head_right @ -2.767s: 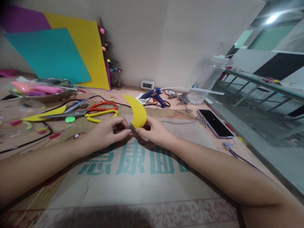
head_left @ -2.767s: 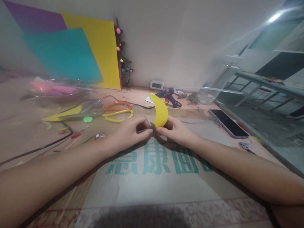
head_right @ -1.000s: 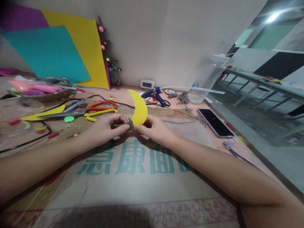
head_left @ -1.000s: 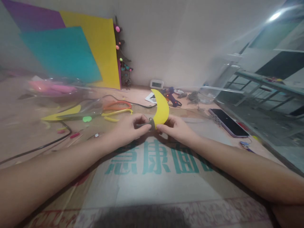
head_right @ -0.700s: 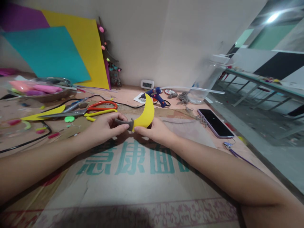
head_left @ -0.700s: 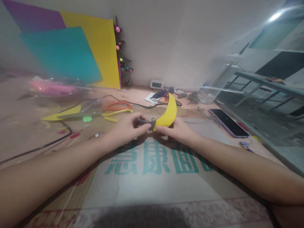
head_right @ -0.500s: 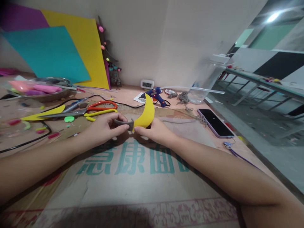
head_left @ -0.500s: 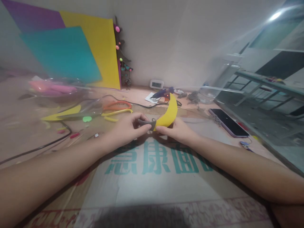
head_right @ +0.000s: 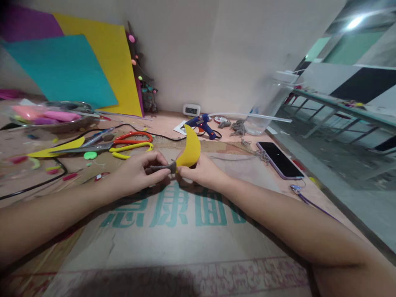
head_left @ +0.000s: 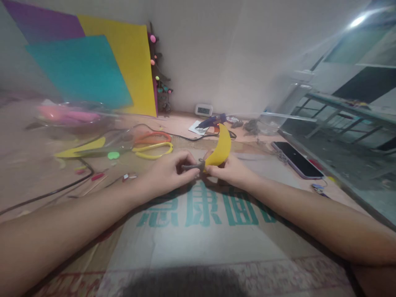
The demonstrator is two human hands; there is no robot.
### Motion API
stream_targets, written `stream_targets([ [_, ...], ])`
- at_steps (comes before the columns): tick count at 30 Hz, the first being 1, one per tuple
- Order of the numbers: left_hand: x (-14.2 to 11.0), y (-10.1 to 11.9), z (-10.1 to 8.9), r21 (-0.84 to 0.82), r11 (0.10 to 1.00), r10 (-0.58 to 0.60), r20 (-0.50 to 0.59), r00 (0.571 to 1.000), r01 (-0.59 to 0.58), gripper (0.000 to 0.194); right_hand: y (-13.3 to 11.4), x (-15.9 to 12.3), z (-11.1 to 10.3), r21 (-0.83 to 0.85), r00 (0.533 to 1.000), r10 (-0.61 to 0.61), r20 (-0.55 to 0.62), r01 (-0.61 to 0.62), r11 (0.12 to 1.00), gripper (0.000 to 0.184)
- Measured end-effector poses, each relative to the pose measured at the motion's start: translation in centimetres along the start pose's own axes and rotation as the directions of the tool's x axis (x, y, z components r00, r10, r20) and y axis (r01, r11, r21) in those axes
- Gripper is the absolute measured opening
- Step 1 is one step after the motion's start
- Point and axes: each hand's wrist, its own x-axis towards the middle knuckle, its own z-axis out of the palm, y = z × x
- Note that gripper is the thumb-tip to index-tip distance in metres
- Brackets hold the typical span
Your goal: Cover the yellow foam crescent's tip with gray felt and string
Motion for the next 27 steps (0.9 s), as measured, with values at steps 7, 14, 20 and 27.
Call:
stream_targets([
  [7, -0.04, 0.23, -0.03, 0.033, 0.999, 0.006, 0.005, 1.0, -0.006, 0.017, 0.25, -0.03, 0.01, 0.017, 1.0, -0.01, 0.011, 0.01, 1.0, 0.009],
  [14, -0.02, 0.19, -0.08, 0.031, 1.0, -0.005, 0.011, 1.0, 0.005, 0.017, 0.6, 0.07, -0.1, 0.005, 0.999, -0.034, 0.01, 0.034, 0.999, 0.009],
  [20, -0.05, 0.17, -0.08, 0.019, 1.0, 0.008, 0.002, 1.0, -0.008, 0.016, 0.7, 0.07, -0.12, 0.012, 1.0, -0.024, 0.009, 0.024, 1.0, 0.01],
  [27, 0.17, 0.13, -0.17, 0.006, 1.0, -0.001, -0.023, 1.0, 0.001, 0.015, 0.73, 0.08, -0.12, 0.078, 1.0, 0.005, 0.008, -0.006, 0.997, 0.013],
])
